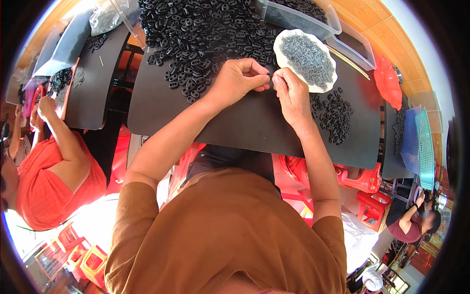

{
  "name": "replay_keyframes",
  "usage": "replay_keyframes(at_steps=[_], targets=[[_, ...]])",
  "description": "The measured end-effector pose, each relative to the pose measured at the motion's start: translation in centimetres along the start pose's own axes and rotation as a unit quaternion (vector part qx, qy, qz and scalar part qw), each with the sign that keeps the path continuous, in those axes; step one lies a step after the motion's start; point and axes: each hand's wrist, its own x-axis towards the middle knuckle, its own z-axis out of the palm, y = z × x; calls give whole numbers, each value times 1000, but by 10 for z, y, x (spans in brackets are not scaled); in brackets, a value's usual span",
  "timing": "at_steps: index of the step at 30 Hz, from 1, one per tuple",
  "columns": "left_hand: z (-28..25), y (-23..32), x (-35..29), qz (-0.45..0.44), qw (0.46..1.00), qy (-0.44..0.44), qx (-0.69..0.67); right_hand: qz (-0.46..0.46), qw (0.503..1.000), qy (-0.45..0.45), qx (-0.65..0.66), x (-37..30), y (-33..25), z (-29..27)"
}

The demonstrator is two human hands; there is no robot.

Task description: The person sits at a table and repeatedly picks up small black plastic rings and metal pins. They insert the pins into the rings by hand and place the assembled units into a white bowl.

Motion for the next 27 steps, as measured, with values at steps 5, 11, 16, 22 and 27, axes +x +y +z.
replay_keyframes(at_steps=[5,11,16,22,27], targets=[[0,-2,1,-16,997,-5,-78,61,991,-8,116,1,-3,0],[-1,-12,3,-18,981,7,-192,89,971,-3,222,0,4,4],[3,-11,1,-27,987,-3,-159,89,968,0,237,2,9,2],[2,1,-4,-4,997,-10,-75,72,967,15,243,3,9,1],[-36,20,-4,120,974,124,148,85,964,17,252,2,13,-7]])
